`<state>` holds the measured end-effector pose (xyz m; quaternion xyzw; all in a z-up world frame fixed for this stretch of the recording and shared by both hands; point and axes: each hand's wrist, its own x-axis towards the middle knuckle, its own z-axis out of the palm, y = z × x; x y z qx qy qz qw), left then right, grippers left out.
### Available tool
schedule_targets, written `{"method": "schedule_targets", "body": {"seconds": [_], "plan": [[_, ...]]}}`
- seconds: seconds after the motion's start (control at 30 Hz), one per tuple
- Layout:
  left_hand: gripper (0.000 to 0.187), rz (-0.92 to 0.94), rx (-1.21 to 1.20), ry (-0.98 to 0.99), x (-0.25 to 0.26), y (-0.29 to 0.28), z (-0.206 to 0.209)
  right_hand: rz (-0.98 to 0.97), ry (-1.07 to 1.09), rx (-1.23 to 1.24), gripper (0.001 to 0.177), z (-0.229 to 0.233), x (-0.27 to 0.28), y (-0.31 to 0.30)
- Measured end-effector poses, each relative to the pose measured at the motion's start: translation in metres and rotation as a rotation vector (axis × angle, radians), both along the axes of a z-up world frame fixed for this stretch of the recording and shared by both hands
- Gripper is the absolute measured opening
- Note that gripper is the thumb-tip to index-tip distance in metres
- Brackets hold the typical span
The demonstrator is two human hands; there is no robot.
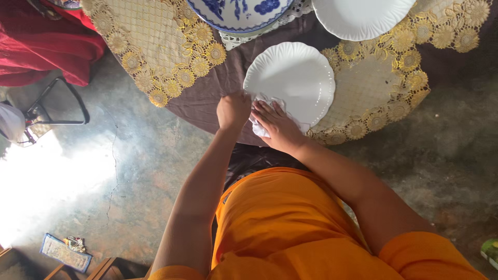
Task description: The person wipes several plates and a small glass with a white cloth on a table. They handle each item one at a time, turning them over to wipe both sides, then stack the plates and place the glass on top of the stack.
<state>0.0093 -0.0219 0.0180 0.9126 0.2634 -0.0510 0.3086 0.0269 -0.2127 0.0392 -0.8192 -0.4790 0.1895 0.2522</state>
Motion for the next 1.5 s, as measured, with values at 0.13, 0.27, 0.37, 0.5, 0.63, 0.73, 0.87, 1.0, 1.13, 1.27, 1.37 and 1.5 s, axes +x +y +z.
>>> {"method": "schedule_targets", "body": {"seconds": [0.13, 0.27, 0.37, 0.5, 0.63, 0.73, 0.87, 1.0, 1.13, 1.27, 1.37, 1.5], "plan": [[0.021, -0.033, 0.056, 0.028, 0.004, -0.002, 0.006, 0.072, 0.056, -0.065, 0.081, -0.005, 0.0, -0.039], [0.022, -0.11, 0.086, 0.051, 0.0, 0.003, 0.001, 0.197, -0.066, -0.019, 0.076, -0.006, 0.021, -0.091], [0.023, -0.14, 0.118, 0.073, 0.003, 0.001, -0.008, 0.241, 0.012, -0.195, 0.073, 0.005, 0.058, -0.124], [0.024, -0.154, 0.112, 0.056, -0.001, 0.001, -0.011, 0.338, -0.227, -0.428, 0.071, 0.024, 0.112, -0.134], [0.021, -0.177, 0.062, 0.034, -0.006, 0.003, -0.007, 0.335, -0.031, -0.45, 0.074, 0.028, 0.156, -0.116], [0.02, -0.173, 0.045, 0.005, -0.003, 0.002, -0.003, 0.306, -0.052, -0.385, 0.07, 0.019, 0.173, -0.104], [0.02, -0.133, 0.002, 0.033, 0.0, 0.005, 0.004, 0.204, -0.265, -0.231, 0.069, -0.009, 0.167, -0.068], [0.023, -0.132, -0.02, 0.195, 0.003, 0.003, 0.008, -0.09, -0.052, 0.118, 0.066, -0.034, 0.128, -0.019], [0.04, 0.059, -0.211, 0.093, -0.005, 0.007, 0.005, -0.115, 0.017, 0.14, 0.076, -0.047, 0.079, 0.029], [0.064, 0.274, -0.465, 0.205, -0.006, 0.022, -0.002, -0.072, 0.176, 0.235, 0.081, -0.041, 0.05, 0.048], [0.059, 0.326, -0.532, 0.267, -0.007, 0.024, -0.009, 0.032, 0.279, 0.278, 0.077, -0.032, 0.032, 0.035], [0.039, 0.18, -0.352, 0.129, -0.01, 0.015, -0.016, 0.214, 0.233, 0.149, 0.071, -0.021, 0.019, -0.001]]}}
